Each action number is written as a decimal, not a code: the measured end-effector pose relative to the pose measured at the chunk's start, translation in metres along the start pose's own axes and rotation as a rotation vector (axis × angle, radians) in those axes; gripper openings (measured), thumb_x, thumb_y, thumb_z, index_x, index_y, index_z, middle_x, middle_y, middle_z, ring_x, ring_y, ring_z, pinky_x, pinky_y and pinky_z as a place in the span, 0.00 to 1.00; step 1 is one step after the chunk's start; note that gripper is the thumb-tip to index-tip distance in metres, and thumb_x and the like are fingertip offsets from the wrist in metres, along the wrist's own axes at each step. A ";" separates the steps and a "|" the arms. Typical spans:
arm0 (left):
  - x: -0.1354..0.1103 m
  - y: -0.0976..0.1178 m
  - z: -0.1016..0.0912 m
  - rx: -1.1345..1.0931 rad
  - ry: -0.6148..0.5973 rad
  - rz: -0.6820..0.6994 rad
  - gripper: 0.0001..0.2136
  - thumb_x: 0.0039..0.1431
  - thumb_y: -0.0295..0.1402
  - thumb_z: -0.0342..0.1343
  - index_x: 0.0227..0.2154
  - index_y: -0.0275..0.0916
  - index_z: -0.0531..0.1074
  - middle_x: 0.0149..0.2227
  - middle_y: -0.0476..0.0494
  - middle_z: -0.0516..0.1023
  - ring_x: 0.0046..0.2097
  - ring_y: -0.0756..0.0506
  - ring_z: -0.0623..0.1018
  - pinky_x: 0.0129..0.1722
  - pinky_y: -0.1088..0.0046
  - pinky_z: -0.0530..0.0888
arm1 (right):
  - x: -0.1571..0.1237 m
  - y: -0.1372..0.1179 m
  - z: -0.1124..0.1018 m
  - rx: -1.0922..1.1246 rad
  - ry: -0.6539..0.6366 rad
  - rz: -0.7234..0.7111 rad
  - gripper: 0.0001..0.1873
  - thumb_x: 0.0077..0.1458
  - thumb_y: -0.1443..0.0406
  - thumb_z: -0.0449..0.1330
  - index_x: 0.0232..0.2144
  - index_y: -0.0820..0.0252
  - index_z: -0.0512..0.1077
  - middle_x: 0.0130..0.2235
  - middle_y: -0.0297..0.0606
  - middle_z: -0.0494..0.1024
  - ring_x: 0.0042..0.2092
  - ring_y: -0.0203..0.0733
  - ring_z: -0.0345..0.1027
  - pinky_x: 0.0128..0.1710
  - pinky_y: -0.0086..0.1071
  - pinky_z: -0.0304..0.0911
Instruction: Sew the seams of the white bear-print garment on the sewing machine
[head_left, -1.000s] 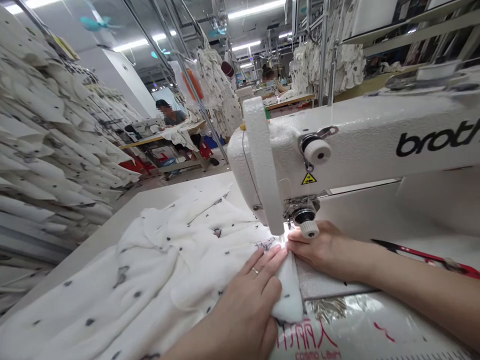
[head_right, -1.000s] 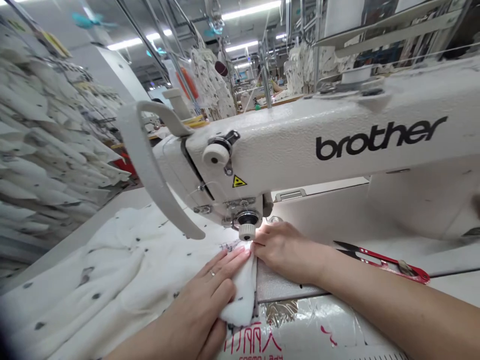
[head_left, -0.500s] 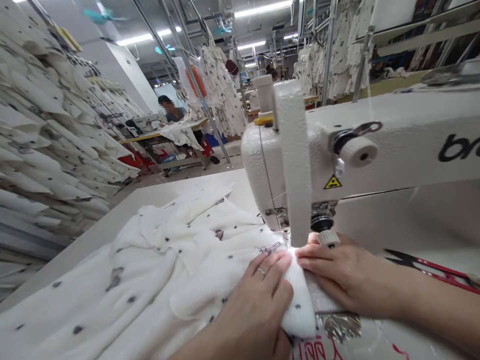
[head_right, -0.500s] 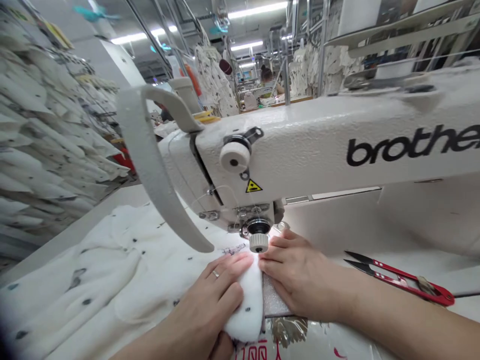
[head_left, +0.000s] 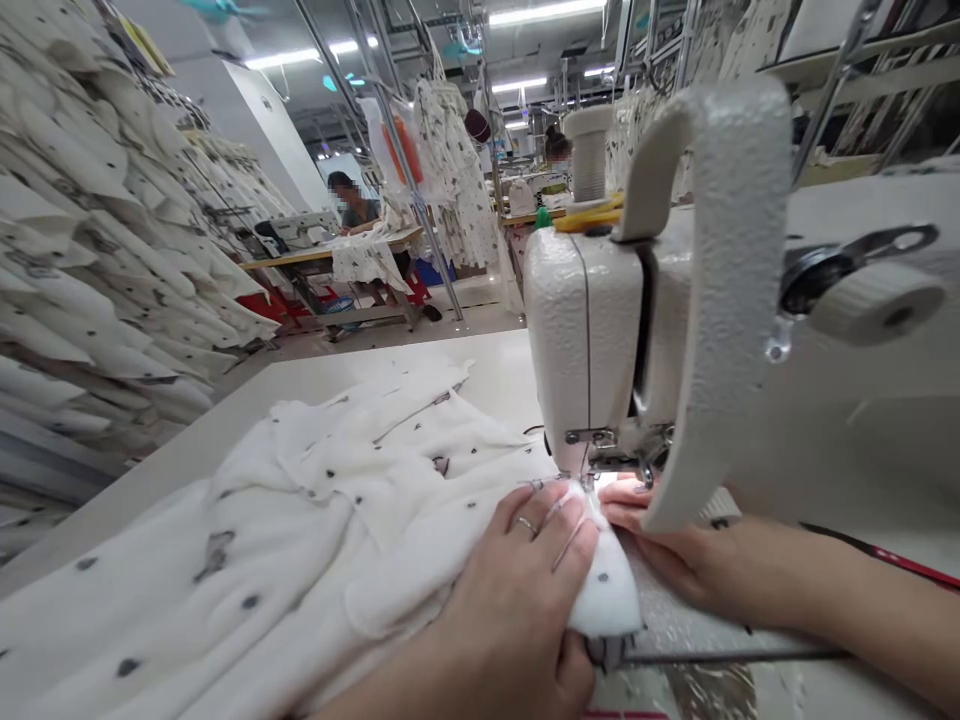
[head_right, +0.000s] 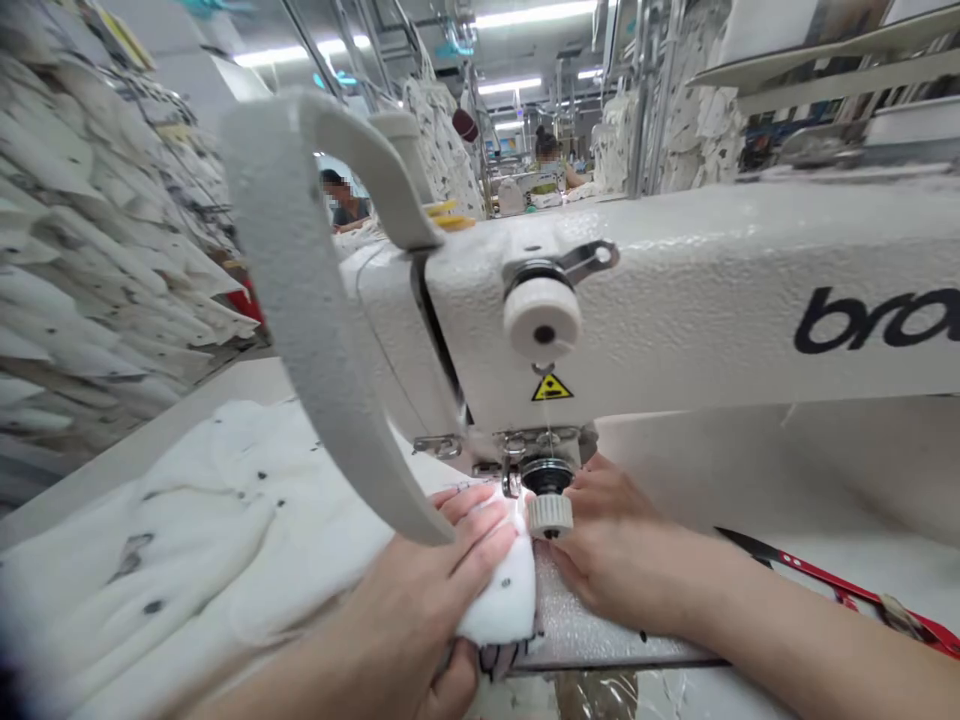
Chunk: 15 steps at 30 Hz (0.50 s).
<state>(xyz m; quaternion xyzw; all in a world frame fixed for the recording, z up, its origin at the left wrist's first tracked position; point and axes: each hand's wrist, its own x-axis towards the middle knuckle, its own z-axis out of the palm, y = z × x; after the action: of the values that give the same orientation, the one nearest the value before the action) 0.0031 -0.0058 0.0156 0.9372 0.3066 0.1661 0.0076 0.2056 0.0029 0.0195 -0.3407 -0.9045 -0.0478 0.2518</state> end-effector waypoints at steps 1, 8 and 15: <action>0.002 0.000 -0.004 -0.013 -0.013 -0.012 0.26 0.39 0.31 0.46 0.47 0.32 0.61 0.49 0.36 0.65 0.54 0.37 0.60 0.53 0.54 0.56 | 0.001 0.001 0.001 -0.013 0.004 -0.001 0.17 0.53 0.71 0.44 0.23 0.57 0.71 0.25 0.36 0.72 0.29 0.41 0.63 0.34 0.35 0.55; 0.006 0.002 -0.015 -0.031 -0.118 -0.067 0.24 0.44 0.30 0.48 0.48 0.34 0.59 0.52 0.37 0.62 0.56 0.37 0.57 0.55 0.52 0.53 | 0.002 0.012 0.008 -0.042 -0.061 -0.025 0.15 0.48 0.71 0.46 0.18 0.58 0.68 0.21 0.38 0.70 0.25 0.41 0.61 0.31 0.35 0.56; 0.005 0.003 -0.006 -0.121 0.037 -0.108 0.11 0.53 0.25 0.44 0.40 0.36 0.63 0.46 0.41 0.66 0.52 0.42 0.61 0.51 0.56 0.59 | -0.012 -0.020 -0.014 0.068 -0.016 -0.175 0.16 0.52 0.70 0.44 0.35 0.65 0.71 0.33 0.43 0.74 0.32 0.41 0.65 0.38 0.37 0.59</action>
<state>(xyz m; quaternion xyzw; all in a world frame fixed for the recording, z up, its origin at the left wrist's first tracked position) 0.0065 -0.0058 0.0234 0.9139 0.3464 0.2007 0.0675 0.2058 -0.0231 0.0273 -0.2523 -0.9339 -0.0361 0.2506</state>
